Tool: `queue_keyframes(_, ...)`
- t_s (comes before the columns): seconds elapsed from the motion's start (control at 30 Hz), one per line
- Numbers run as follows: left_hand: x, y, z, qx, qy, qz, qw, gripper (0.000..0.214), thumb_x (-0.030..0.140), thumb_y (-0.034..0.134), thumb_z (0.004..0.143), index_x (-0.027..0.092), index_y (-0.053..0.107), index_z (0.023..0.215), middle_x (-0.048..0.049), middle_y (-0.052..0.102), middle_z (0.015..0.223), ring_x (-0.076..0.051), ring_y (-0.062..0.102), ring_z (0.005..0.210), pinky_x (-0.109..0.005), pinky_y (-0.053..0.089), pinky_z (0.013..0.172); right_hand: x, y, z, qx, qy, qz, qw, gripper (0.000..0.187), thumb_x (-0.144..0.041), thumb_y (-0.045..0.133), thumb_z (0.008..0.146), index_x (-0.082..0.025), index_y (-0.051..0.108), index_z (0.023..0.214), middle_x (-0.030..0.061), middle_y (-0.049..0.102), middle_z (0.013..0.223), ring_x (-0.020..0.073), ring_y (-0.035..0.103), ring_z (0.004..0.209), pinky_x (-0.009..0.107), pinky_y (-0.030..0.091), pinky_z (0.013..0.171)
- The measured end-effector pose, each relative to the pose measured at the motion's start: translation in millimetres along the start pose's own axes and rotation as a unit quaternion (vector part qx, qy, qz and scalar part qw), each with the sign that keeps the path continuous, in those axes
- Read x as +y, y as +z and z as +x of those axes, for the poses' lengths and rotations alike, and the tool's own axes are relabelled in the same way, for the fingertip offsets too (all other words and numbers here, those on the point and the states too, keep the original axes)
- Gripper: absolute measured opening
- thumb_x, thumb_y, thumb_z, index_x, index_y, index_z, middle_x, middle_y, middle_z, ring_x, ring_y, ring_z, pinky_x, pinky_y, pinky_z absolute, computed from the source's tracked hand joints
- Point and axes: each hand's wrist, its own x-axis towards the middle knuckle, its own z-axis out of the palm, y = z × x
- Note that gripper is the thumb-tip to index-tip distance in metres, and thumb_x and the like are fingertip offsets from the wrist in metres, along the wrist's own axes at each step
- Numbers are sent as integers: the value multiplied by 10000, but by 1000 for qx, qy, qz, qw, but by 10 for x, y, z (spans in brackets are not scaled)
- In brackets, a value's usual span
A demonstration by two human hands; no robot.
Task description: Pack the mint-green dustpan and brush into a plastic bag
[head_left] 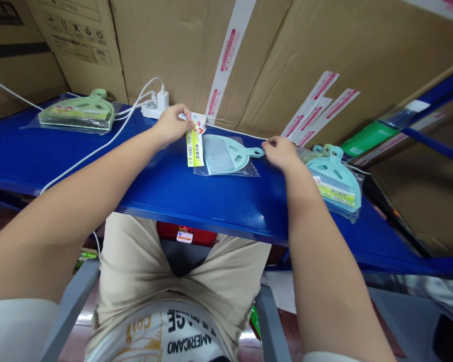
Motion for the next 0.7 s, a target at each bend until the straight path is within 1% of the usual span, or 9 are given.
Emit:
queue_keyframes(0.07,8,14,-8,-7,12,11,1000,322,-93,715,751,199,648,870,-27,690,803,-210,723,968,-293,547,882,20,-3,11,4,7,16,1000,151,-172,582,1050,-150,728,1018,35,645,710,169,585,605,265,478,632)
queue_keyframes(0.17,36,48,-47,-34,-3,8,999,313,-116,682,730,181,675,830,-41,714,787,-201,730,927,-312,565,909,23,20,0,-48,27,33,998,127,-154,607,1035,-162,718,972,15,630,654,155,576,543,247,452,551)
queue_keyframes(0.3,76,72,-99,-66,-43,-26,997,343,-132,671,705,165,703,875,-45,738,807,-206,760,972,-340,582,954,15,68,1,-71,21,39,997,133,-127,612,1028,-170,716,956,-22,586,588,134,526,485,235,407,518)
queue_keyframes(0.4,89,64,-106,-65,-70,-48,994,385,-130,682,672,170,702,913,-50,750,849,-223,769,1008,-370,592,977,42,74,40,-78,19,33,996,131,-148,609,1032,-178,706,948,-8,600,609,154,558,531,248,433,562)
queue_keyframes(0.47,89,58,-100,-60,-79,-59,993,400,-129,674,657,171,699,920,-50,745,858,-228,764,1014,-380,596,987,54,59,50,-52,5,13,999,123,-164,642,1011,-187,687,899,34,652,697,188,631,665,268,486,661)
queue_keyframes(0.53,85,58,-95,-53,-77,-65,994,407,-133,657,646,170,696,916,-43,730,853,-216,756,1002,-369,599,982,22,47,12,20,-30,0,999,126,-190,669,992,-194,670,867,81,706,829,224,676,847,292,516,796)
queue_keyframes(0.6,84,63,-98,-51,-77,-64,994,409,-135,647,646,172,697,913,-31,721,841,-193,749,965,-346,604,956,-83,65,-84,90,-83,5,992,121,-237,649,1008,-193,675,898,103,731,936,240,676,955,312,515,888)
queue_keyframes(0.63,85,66,-102,-55,-79,-60,994,407,-134,646,651,174,701,911,-26,722,833,-183,745,943,-335,607,940,-166,93,-150,103,-112,11,988,132,-264,625,1023,-191,685,931,104,736,961,242,674,969,322,514,903)
queue_keyframes(0.7,90,67,-112,-67,-82,-51,993,388,-128,644,661,176,709,892,-23,723,813,-171,736,914,-321,608,918,-373,188,-292,73,-175,4,982,171,-316,609,1028,-189,704,963,104,737,958,250,674,964,338,517,894)
